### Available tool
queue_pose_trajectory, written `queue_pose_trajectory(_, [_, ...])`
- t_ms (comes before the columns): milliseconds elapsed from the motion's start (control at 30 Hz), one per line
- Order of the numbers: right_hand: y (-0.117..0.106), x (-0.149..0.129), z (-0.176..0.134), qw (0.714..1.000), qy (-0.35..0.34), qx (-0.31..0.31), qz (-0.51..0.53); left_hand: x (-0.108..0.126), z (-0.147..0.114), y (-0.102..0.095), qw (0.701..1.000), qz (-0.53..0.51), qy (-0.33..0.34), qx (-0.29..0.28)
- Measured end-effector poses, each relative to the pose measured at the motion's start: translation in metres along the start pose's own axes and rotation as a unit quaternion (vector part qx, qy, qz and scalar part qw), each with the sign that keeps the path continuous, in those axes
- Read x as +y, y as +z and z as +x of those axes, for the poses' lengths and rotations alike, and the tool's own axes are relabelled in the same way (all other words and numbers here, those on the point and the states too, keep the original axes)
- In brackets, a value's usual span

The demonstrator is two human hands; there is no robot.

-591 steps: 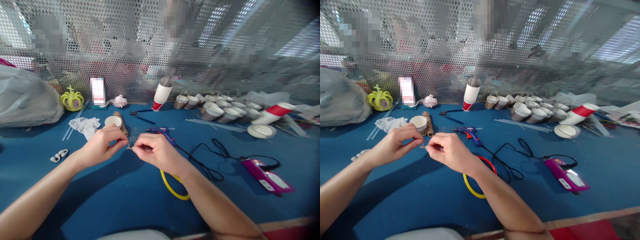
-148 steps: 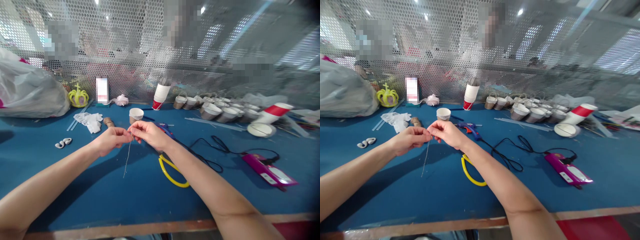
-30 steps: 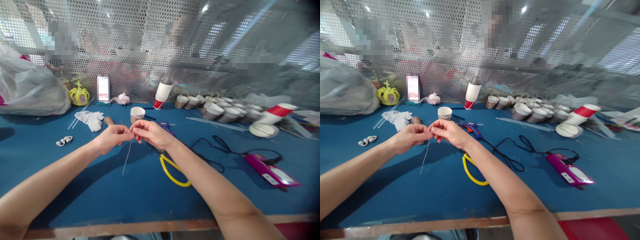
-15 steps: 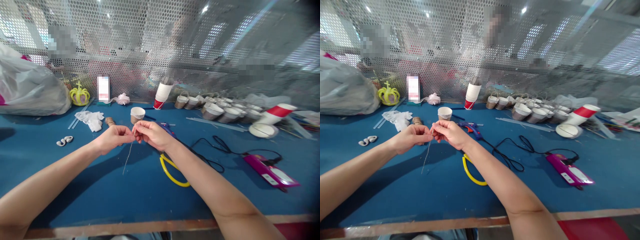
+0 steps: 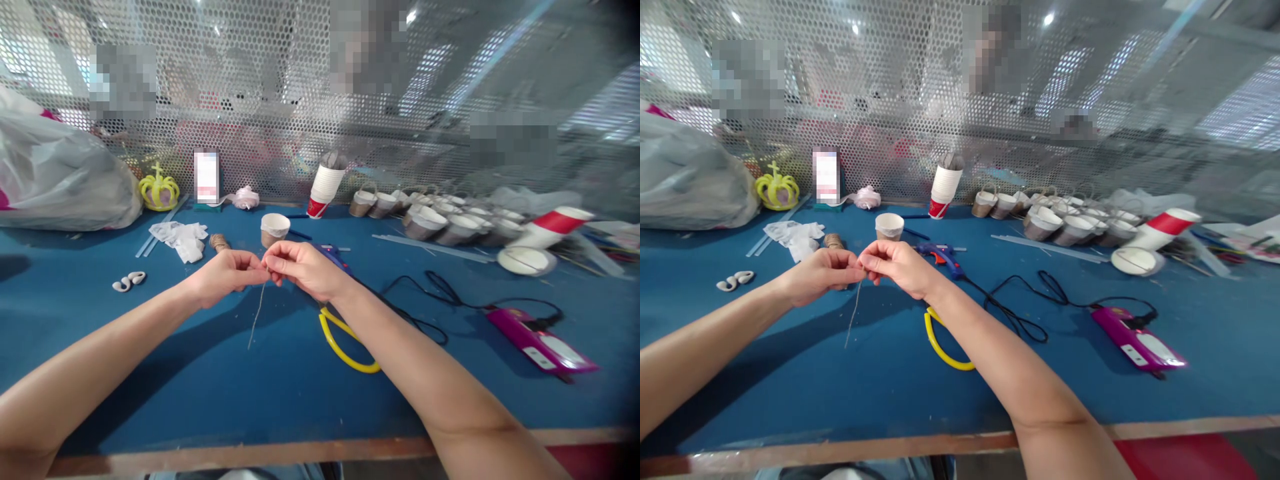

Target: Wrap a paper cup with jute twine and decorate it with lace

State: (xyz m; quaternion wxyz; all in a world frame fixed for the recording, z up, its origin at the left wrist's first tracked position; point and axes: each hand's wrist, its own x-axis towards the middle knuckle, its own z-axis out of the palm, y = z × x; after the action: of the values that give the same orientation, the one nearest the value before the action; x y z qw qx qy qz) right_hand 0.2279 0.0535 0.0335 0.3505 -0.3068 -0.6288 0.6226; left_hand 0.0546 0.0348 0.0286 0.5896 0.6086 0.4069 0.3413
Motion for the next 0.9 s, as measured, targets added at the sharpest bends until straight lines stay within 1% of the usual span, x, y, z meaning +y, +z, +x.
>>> queue_pose_trajectory(233, [-0.0007,-0.0003,0.0004,0.998,-0.010,0.030,-0.052,0.0020,-0.0016,-0.0025,0.999,0.035,0.000,-0.006])
queue_pose_trajectory(400, [0.0003,0.0013,0.0017,0.991,-0.036,0.046,-0.117,-0.0002,-0.0007,-0.0023,0.997,0.073,0.010,0.012])
queue_pose_trajectory(633, [0.0019,-0.0010,-0.0001,0.974,-0.060,0.062,-0.212,-0.0019,0.0006,-0.0012,0.992,0.116,0.026,0.041])
queue_pose_trajectory(800, [0.0035,-0.0016,-0.0013,0.953,-0.087,0.085,-0.279,-0.0019,0.0005,0.0022,0.991,0.116,0.035,0.055])
queue_pose_trajectory(900, [0.0045,-0.0007,-0.0013,0.944,-0.093,0.099,-0.300,-0.0029,0.0003,0.0041,0.990,0.115,0.037,0.069])
